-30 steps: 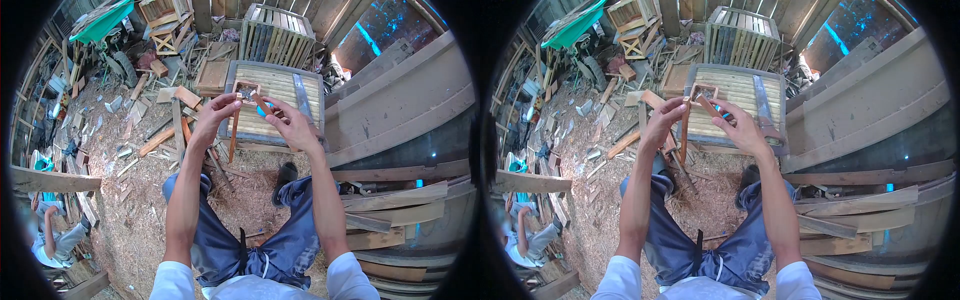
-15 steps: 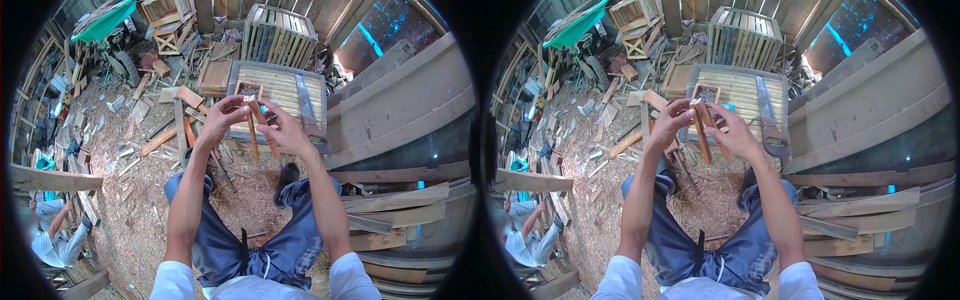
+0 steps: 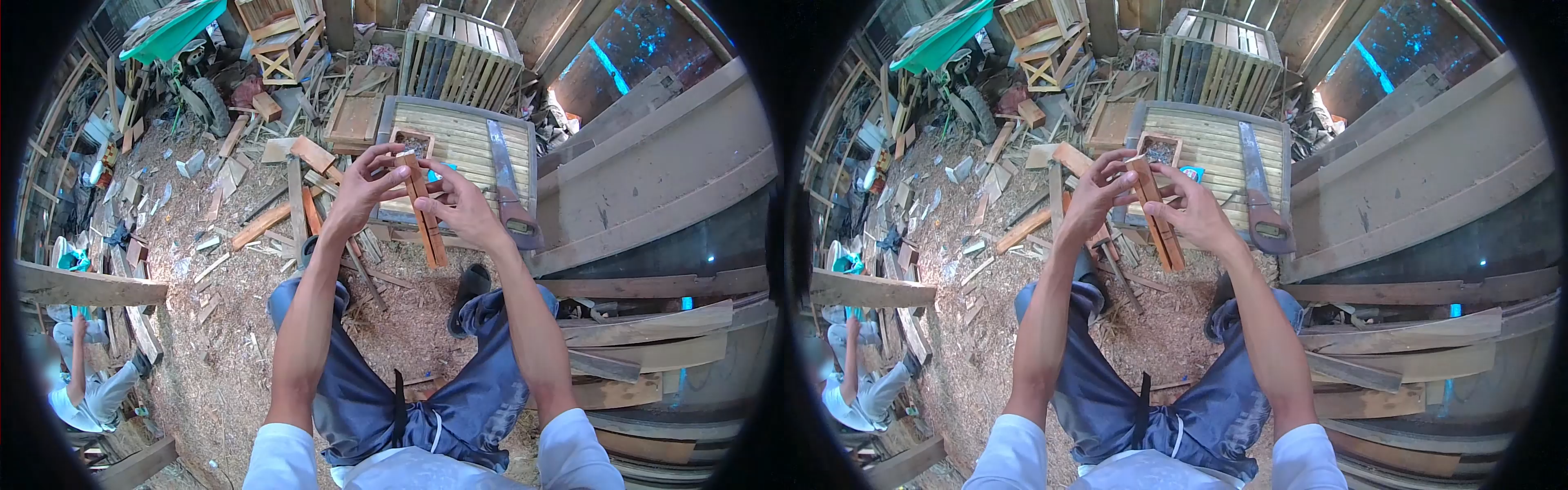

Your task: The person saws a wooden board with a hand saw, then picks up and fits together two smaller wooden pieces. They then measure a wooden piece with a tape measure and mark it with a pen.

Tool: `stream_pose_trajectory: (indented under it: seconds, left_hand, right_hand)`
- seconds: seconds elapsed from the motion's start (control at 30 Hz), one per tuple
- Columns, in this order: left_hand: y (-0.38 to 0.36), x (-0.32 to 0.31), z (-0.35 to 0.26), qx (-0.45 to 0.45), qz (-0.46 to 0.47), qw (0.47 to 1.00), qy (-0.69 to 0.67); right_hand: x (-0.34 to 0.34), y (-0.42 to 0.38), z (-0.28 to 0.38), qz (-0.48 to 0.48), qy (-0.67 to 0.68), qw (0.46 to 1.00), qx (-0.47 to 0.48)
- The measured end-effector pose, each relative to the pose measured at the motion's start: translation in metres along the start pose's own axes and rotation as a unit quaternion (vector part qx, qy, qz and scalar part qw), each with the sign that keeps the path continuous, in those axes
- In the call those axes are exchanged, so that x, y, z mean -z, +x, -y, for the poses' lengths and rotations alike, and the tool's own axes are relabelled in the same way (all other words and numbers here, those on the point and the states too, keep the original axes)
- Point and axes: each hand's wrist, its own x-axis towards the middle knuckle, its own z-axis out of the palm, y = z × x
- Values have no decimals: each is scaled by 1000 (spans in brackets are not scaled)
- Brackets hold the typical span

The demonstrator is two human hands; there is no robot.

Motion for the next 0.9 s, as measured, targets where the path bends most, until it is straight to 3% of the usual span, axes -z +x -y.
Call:
stream_pose_trajectory:
  seconds: [0.2, 0.9]
  left_hand:
    - [3, 1, 8, -36, 16, 999, 0]
    - [2, -8, 2, -11, -46, 999, 2]
  right_hand:
    - [-1, -3, 4, -11, -2, 999, -39]
    - [-4, -2, 8, -27, 13, 997, -75]
